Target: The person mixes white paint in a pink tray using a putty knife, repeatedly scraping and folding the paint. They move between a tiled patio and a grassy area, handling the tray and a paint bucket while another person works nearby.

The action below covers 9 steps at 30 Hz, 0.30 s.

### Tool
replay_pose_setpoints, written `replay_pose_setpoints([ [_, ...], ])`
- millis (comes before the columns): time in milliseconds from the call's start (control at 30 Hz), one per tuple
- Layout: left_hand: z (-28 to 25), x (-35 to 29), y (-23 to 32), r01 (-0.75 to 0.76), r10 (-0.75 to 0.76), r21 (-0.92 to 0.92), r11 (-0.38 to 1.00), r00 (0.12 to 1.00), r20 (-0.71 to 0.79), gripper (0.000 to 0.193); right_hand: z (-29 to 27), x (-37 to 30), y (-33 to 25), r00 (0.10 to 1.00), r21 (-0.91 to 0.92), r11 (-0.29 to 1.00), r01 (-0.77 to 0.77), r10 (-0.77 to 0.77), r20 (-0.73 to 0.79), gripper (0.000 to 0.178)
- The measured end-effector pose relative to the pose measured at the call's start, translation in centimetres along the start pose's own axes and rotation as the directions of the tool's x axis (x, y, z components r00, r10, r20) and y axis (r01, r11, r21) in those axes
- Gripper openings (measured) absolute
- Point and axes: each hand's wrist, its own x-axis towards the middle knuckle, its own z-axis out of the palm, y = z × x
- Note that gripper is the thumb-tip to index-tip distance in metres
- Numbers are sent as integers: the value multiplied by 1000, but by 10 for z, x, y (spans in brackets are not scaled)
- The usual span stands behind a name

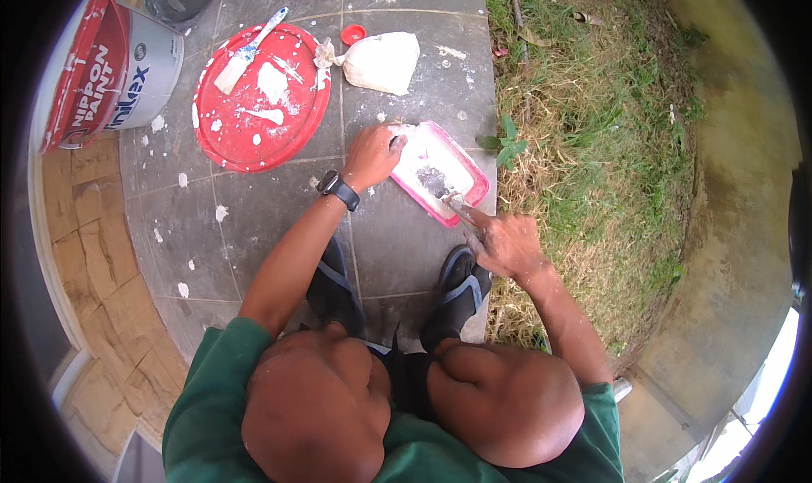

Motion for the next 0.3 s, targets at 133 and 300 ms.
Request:
replay_pose_setpoints([
  [133, 2, 0, 4, -65, 59, -71, 995, 994, -92, 24, -11, 14, 0, 997, 40, 999, 26, -23, -80, 51],
  [300, -5, 0, 2, -50, 35, -149, 988, 994, -102, 25, 1, 21, -8, 997, -8, 997, 75, -74, 28, 58],
])
